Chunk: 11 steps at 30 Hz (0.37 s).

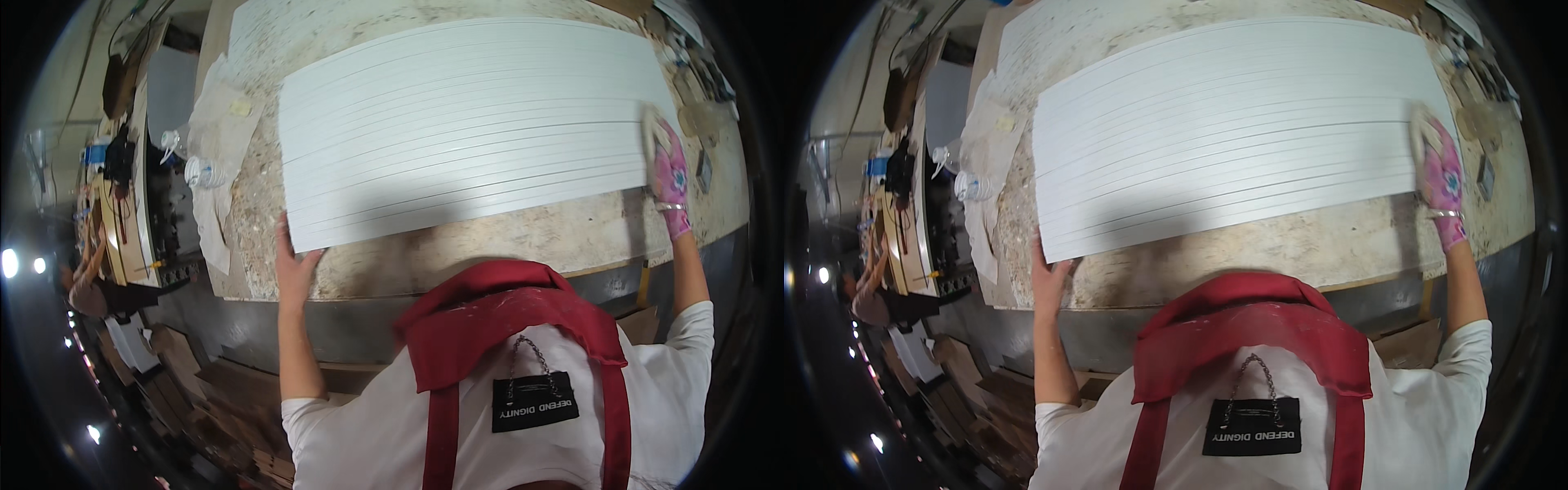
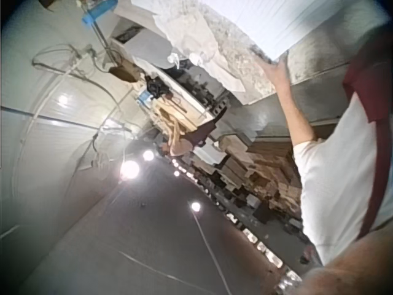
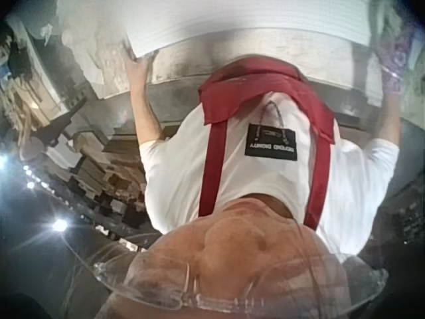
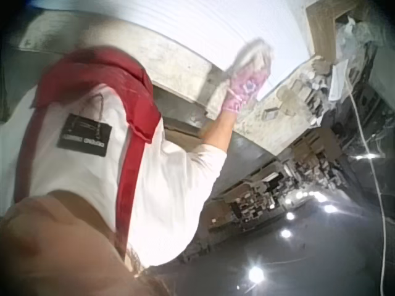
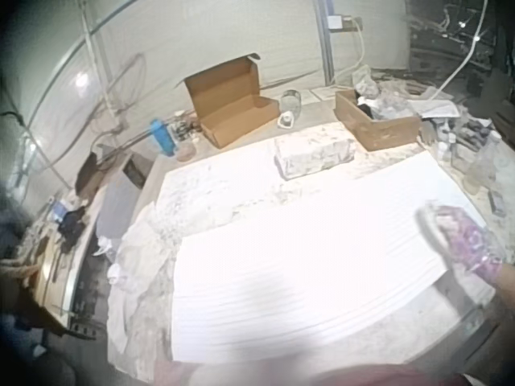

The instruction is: The person uses a sponge to wipe the surface of a large white foam sheet on a workbench. They then switch to a cloth to wipe the foam sheet again, cleaning the surface thoroughly.

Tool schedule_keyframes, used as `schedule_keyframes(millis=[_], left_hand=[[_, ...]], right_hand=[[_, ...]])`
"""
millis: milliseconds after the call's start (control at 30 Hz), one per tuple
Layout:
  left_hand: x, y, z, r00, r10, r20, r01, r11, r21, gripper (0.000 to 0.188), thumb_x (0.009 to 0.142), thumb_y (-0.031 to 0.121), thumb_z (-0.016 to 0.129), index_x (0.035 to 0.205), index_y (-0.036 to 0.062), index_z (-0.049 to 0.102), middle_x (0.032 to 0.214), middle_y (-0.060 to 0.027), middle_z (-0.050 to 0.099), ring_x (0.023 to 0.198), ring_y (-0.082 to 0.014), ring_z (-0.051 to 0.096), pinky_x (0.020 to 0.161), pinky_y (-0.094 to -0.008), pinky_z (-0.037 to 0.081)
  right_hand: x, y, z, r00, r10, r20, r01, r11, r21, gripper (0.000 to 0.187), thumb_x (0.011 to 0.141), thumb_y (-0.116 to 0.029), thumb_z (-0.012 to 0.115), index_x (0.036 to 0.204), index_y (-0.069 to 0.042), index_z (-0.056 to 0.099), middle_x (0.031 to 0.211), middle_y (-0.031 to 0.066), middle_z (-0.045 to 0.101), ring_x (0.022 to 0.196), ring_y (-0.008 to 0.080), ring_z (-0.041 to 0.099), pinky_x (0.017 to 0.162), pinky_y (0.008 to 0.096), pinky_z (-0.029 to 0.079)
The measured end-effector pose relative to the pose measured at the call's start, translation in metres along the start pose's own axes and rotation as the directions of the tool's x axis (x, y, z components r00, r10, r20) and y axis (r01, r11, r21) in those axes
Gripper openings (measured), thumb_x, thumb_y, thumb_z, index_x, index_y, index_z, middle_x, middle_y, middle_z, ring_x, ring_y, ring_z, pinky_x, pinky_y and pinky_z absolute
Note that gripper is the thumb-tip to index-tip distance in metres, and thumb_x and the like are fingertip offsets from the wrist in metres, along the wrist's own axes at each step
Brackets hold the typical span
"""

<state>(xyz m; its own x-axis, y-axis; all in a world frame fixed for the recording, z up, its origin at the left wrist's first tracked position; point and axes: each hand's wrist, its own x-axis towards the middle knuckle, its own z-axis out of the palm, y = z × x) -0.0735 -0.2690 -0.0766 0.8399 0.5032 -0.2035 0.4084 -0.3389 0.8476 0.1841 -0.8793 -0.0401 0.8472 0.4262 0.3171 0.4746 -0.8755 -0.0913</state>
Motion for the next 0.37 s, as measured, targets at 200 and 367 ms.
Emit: schedule_keyframes(millis=[200, 367], left_hand=[[0.011, -0.069, 0.032, 0.997, 0.073, 0.004, -0.072, 0.992, -0.108, 0.039, 0.074, 0.004, 0.061, 0.112, -0.0042, 0.056, 0.111, -0.0182, 0.056, 0.103, -0.0325, 0.054, 0.09, -0.0403, 0.043], [0.007, -0.018, 0.036, 0.972, 0.227, -0.058, -0.23, 0.972, -0.047, 0.033, 0.075, 0.004, 0.059, 0.108, -0.0023, 0.059, 0.11, -0.0191, 0.055, 0.102, -0.0357, 0.054, 0.088, -0.0412, 0.044]], right_hand=[[0.033, -0.159, 0.042, 0.934, -0.235, 0.268, 0.232, 0.972, 0.044, 0.046, 0.08, -0.013, 0.056, 0.126, -0.005, 0.052, 0.122, 0.0164, 0.055, 0.112, 0.0328, 0.054, 0.097, 0.0423, 0.043], [0.099, -0.399, 0.054, 0.571, -0.814, 0.112, 0.525, 0.466, 0.712, 0.042, 0.078, -0.019, 0.064, 0.117, -0.008, 0.056, 0.11, 0.011, 0.06, 0.1, 0.0258, 0.058, 0.09, 0.0426, 0.048]])
